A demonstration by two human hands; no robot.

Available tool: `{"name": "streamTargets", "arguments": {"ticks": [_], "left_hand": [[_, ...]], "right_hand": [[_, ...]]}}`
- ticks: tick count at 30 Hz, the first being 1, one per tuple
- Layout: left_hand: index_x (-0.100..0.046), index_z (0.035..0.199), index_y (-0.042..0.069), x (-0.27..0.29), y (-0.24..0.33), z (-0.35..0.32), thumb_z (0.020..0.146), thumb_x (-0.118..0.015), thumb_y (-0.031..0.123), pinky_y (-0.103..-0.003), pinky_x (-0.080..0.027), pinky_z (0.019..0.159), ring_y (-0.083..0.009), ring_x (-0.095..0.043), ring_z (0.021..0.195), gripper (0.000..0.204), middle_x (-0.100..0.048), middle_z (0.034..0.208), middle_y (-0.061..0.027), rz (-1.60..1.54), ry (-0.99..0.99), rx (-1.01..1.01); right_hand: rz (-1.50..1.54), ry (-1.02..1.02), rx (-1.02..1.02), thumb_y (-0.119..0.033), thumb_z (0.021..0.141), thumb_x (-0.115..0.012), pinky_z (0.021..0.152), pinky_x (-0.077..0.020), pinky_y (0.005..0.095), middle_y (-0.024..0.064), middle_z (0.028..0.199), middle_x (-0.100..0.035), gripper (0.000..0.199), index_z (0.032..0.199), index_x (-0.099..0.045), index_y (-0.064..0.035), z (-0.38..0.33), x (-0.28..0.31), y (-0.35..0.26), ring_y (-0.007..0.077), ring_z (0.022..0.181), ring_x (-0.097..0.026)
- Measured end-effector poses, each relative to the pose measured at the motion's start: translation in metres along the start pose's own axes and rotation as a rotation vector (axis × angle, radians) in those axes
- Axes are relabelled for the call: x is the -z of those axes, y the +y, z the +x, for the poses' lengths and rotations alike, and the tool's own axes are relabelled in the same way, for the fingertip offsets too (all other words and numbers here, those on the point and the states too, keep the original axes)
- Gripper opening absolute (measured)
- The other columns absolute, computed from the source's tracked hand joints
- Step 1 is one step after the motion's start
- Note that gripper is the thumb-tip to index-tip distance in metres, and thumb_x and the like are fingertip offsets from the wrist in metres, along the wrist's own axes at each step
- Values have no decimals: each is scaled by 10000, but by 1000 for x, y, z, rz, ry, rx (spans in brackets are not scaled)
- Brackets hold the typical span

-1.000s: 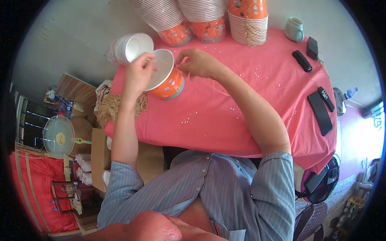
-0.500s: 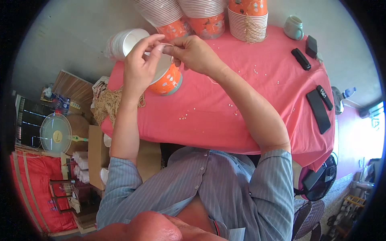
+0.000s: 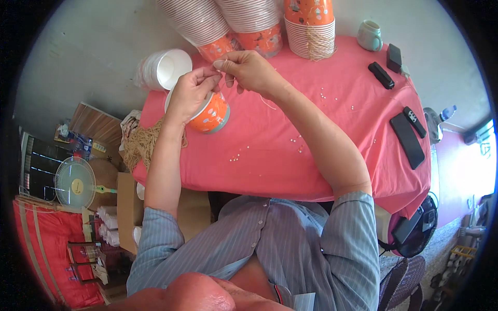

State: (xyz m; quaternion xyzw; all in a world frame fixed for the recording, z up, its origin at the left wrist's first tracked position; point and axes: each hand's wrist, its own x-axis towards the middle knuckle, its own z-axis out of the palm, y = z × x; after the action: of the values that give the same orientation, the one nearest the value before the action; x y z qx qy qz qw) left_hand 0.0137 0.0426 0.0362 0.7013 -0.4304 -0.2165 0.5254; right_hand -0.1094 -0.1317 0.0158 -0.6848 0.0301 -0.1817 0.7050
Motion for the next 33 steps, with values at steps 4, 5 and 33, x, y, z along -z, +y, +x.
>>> {"name": "streamTargets", "arguments": {"ticks": [4, 5, 33], "left_hand": [[-744, 1109, -53, 5, 6, 7, 1073, -691, 142, -274, -565, 755, -104, -696, 797, 205, -752, 862, -46, 25, 14, 69], [-744, 1109, -53, 5, 6, 9, 1073, -691, 142, -274, -565, 755, -104, -696, 797, 205, -752, 862, -46, 24, 14, 70], [-801, 1053, -3, 21, 9, 22, 1045, -741, 279, -287, -547, 788, -104, -656, 817, 288, -723, 870, -14, 176, -111, 143]], "right_hand": [[-170, -40, -146, -335, 1093, -719, 534, -498, 257, -4, 745, -662, 355, 1285, -755, -39, 0, 16, -9, 46, 617, -589], [-170, -41, -148, -335, 1093, -719, 534, -498, 257, -4, 745, -662, 355, 1285, -755, -39, -5, 20, -17, 46, 617, -589], [-597, 213, 118, -271, 968, -804, 828, -597, 362, 87, 939, -809, 263, 1078, -837, -35, 3, 23, 4, 164, 841, -729]]}}
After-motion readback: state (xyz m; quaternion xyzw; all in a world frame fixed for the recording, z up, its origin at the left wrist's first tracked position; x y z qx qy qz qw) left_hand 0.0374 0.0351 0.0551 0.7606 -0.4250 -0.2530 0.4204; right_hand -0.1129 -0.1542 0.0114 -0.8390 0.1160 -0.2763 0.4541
